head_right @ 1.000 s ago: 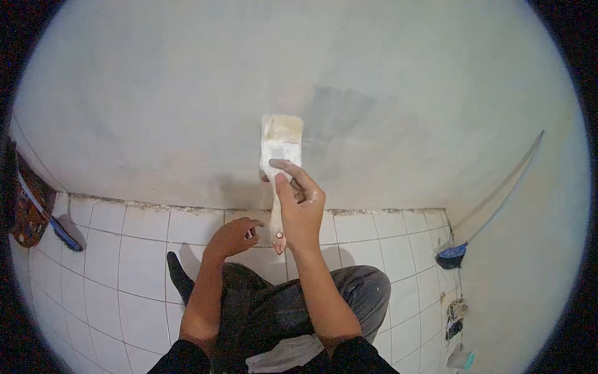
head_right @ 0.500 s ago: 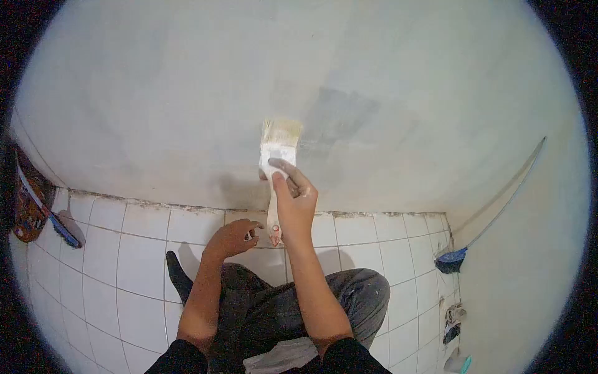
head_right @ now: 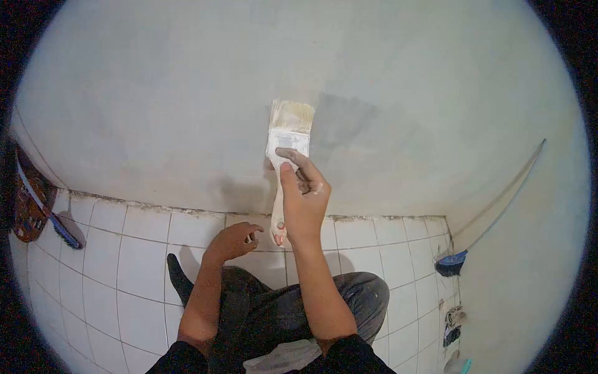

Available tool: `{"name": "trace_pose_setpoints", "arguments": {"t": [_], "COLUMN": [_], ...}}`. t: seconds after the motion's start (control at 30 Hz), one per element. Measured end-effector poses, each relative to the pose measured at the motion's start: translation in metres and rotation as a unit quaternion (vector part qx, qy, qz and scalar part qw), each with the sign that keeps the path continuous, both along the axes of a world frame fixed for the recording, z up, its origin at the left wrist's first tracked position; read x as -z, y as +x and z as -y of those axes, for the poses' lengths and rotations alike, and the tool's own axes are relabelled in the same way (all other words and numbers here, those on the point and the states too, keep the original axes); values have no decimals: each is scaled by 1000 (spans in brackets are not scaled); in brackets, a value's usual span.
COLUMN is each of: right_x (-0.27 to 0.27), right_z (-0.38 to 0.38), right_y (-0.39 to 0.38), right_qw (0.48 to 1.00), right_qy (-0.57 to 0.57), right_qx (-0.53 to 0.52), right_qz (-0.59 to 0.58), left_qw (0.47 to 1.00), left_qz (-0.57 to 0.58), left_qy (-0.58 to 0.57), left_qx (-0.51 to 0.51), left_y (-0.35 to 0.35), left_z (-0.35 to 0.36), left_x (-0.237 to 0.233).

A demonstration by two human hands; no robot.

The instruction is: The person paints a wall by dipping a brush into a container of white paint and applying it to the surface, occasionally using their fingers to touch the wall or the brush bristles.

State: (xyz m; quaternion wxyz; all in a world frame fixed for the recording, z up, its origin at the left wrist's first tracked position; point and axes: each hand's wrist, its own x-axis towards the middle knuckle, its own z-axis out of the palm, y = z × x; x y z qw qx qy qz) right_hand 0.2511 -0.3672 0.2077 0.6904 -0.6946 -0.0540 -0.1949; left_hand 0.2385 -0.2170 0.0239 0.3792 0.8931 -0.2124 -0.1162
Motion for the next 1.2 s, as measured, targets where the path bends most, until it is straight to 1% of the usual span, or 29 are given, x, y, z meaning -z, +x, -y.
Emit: {"name": "trace_pose_setpoints", "arguments": {"t": [0.07,0.1,0.17,0.23,0.33,0.37,0.4,0.5,0.6,0.63,0.7,0.77,0.8,0.87,0.9,0.93,0.97,1.0,1.07,1.1,1.13,1.17,1.2], "right_x": [15,22,44,53,48,42,35,10,-3,-1,14,34,36,35,28,16,5,-4,-19,-19,-17,-14,-13], "right_z": [0,1,3,-2,-5,-7,-10,-17,-27,-21,-20,-13,-12,-9,-2,9,21,30,47,55,64,76,84], "right_y": [5,3,4,-4,-20,-24,-25,-16,-4,0,8,13,9,-1,-7,-16,-22,-24,-21,-21,-22,-20,-21], "right_qw": [1000,999,999,999,998,997,997,998,999,999,998,996,996,998,998,991,967,967,960,970,969,981,983], "right_qy": [-20,-27,-24,-2,-10,-53,-53,-43,-10,-42,-54,-92,-93,-61,-63,34,130,128,150,115,80,19,-43], "right_qx": [10,13,13,27,28,44,44,19,2,-22,-15,-13,-12,-31,-29,-101,-171,-168,-175,-205,-232,-193,-176], "right_qz": [-11,-40,-39,-40,-55,-34,-36,45,51,1,-2,-14,-15,-9,-9,-74,-139,-141,-161,-64,28,33,30], "left_qw": [1000,1000,1000,1000,1000,1000,1000,1000,1000,1000,1000,1000,1000,1000,1000,1000,1000,1000,1000,999,1000,1000,999], "left_qz": [20,19,14,17,22,23,21,23,15,12,7,6,5,25,25,21,17,14,-16,-28,-24,-24,-42], "left_qy": [-3,-3,-14,-2,1,-7,-7,-11,21,9,-3,23,22,3,1,-6,-13,-15,15,13,14,17,19], "left_qx": [6,3,-2,-7,-8,-2,-2,-2,-5,-6,-7,-1,-1,-4,-2,0,2,4,-12,-9,-6,-2,1], "left_y": [-1,-1,-2,-5,-2,-2,-3,-3,-4,-4,-3,-3,-3,-3,-2,-1,-1,-1,-2,-2,-1,-2,-5], "left_z": [0,-1,-1,0,-2,-2,-2,-1,-1,-2,-1,-2,-2,-2,-2,-2,-2,0,2,3,2,1,2], "left_x": [2,2,2,-3,0,2,3,1,-3,-1,-2,-4,-3,-2,0,3,6,5,0,-1,-1,0,3]}}
